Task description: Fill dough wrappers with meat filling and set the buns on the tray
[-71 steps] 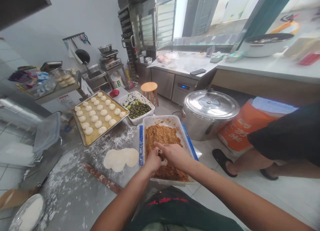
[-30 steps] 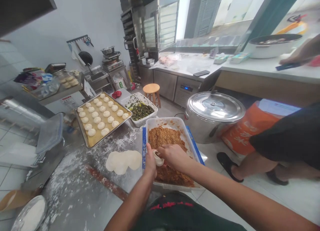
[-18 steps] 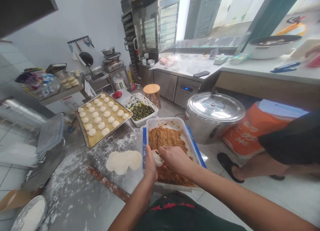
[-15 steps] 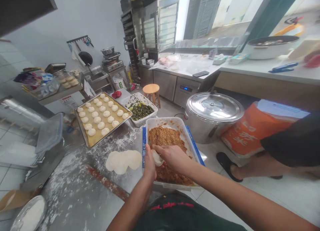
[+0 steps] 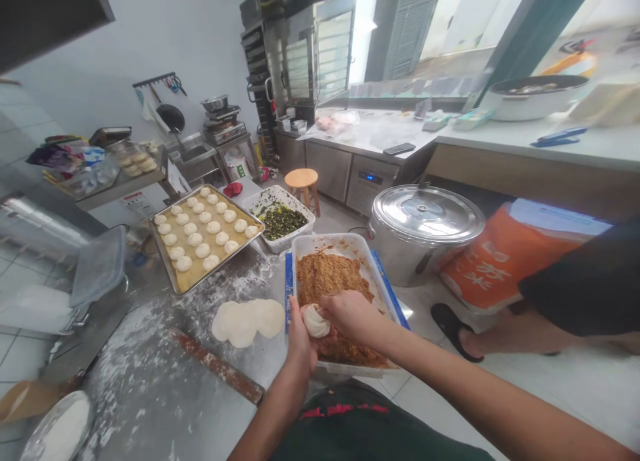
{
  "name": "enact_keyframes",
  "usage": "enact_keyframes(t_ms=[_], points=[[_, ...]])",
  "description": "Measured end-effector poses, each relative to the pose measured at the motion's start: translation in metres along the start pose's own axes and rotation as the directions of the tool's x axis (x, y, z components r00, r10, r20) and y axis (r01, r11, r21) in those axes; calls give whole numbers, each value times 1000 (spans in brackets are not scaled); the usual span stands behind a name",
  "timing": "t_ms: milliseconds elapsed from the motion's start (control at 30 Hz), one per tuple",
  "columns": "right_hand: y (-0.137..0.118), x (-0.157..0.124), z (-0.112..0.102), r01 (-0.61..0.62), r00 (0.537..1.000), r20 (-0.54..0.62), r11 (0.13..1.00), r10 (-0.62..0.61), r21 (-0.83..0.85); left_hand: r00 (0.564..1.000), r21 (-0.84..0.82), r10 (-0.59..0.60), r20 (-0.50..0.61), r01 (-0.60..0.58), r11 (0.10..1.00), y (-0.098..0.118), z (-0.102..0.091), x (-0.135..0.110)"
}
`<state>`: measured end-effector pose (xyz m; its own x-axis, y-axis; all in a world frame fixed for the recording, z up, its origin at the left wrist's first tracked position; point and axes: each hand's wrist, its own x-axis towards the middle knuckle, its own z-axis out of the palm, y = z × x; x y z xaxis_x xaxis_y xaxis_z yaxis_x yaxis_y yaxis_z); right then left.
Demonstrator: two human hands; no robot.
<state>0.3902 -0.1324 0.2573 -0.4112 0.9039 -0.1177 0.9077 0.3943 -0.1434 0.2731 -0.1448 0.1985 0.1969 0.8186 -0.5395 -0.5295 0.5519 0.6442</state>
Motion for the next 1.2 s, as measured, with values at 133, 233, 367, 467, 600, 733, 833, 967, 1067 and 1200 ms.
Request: enact_keyframes(t_ms=[133, 233, 367, 467, 600, 733, 833, 967, 1067, 1200], points=[[-6, -1, 6, 16, 997, 71, 1000, -16, 8, 991, 7, 35, -133, -35, 999, -8, -4, 4], [-10, -2, 4, 5, 999, 47, 1000, -5, -3, 984, 46, 70, -161, -63, 997, -8, -4, 7], [-11, -1, -1, 59, 998, -34, 998, -59, -6, 982, 100, 99, -158, -84, 991, -5, -3, 9], [-11, 4, -2, 92, 995, -45, 995, -91, 30, 979, 137, 88, -183, -63, 989, 0, -6, 8], [-11, 13, -1, 133, 991, -16, 989, -133, 64, 998, 63, -34, -61, 38, 997, 12, -17, 3], [-15, 16, -1, 121, 993, -9, 991, -120, 49, 999, 29, -40, -29, 41, 999, 13, -24, 0], [-18, 16, 0, 133, 991, 8, 991, -133, 32, 994, 59, -36, -100, 43, 997, 8, -24, 3], [-19, 17, 3, 72, 997, 8, 997, -72, -2, 991, 54, -11, -135, 19, 998, 7, -21, 7], [-17, 17, 1, 81, 996, 33, 996, -82, 38, 998, 45, 8, -68, -5, 999, 11, -21, 1], [-16, 14, -2, 123, 992, 7, 987, -124, 103, 993, 80, 100, -61, -95, 992, 11, -24, -8]])
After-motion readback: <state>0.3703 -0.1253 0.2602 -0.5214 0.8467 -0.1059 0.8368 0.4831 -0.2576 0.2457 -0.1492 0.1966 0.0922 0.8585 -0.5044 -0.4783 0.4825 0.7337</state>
